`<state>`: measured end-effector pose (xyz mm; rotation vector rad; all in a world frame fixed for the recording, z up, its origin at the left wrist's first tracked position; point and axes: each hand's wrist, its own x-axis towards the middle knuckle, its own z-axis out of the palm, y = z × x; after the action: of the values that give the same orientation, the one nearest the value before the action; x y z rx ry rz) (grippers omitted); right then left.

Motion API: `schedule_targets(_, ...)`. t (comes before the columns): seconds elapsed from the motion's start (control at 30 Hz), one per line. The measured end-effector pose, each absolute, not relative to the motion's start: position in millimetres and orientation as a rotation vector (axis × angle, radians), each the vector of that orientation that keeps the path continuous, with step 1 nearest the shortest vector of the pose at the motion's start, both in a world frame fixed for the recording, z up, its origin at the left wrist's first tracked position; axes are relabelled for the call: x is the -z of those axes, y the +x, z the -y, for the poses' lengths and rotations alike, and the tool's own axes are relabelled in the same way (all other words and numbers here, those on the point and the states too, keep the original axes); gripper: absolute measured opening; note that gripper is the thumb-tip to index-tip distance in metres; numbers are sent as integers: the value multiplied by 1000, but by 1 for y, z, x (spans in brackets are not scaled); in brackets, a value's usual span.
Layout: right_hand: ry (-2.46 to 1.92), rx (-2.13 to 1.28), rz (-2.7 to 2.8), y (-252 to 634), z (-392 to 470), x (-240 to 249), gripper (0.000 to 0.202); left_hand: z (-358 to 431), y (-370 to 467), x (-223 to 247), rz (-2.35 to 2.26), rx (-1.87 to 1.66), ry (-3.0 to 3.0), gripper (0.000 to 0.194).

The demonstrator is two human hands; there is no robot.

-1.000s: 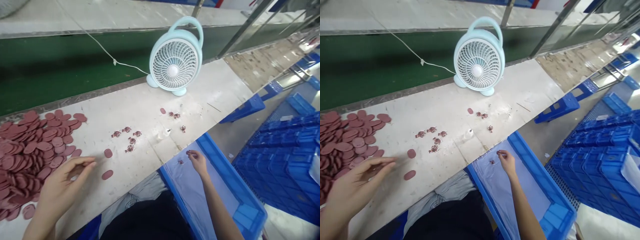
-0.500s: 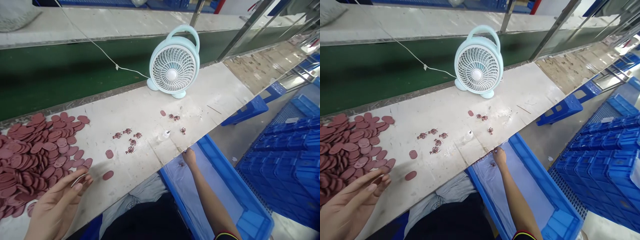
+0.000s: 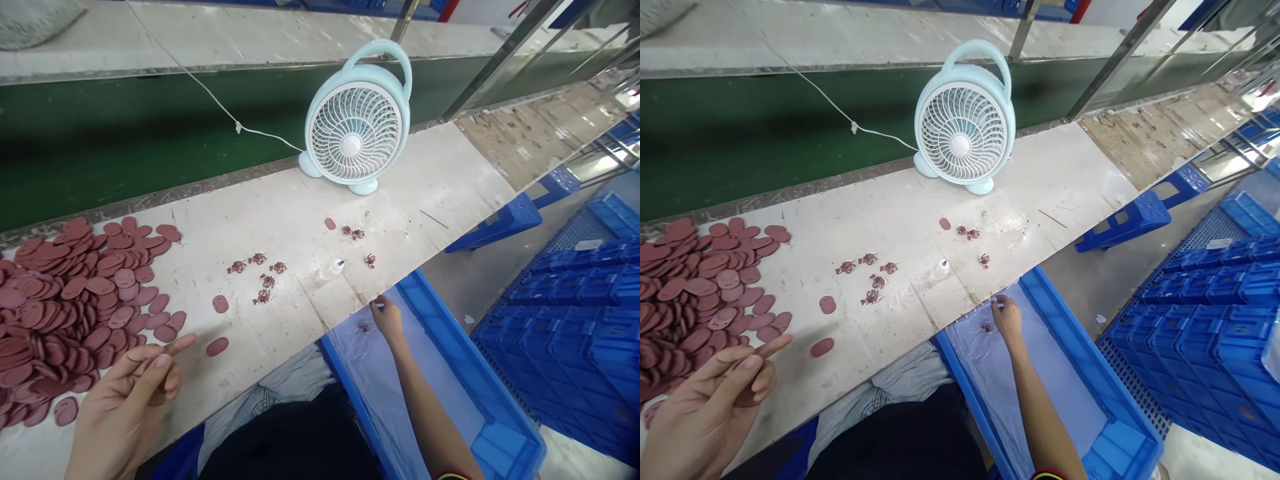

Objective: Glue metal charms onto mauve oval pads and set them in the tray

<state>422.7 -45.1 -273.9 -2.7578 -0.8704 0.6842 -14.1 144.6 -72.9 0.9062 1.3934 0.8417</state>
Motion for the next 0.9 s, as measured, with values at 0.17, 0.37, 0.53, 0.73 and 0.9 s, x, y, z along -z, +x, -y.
schedule_targets(0.17, -2695, -870, 985, 401, 86, 268, 28, -140, -17, 86, -1393, -936, 852, 34)
schedule_targets(0.37, -2674, -945, 1062, 380, 95, 282, 26, -140, -3, 83, -1330, -876, 896, 27)
schedule_targets(0.53, -2642, -887, 1115, 383, 88, 267, 18, -133, -3, 75, -1226, -772, 695, 36)
schedule_targets(0.73, -2374, -824, 1216, 373, 66, 172, 31, -120, -10, 83, -1178, -799, 617, 32)
schedule_targets(0.9, -1853, -940, 1360, 308, -21, 99, 25, -112, 8, 84, -1044, -838, 521, 26)
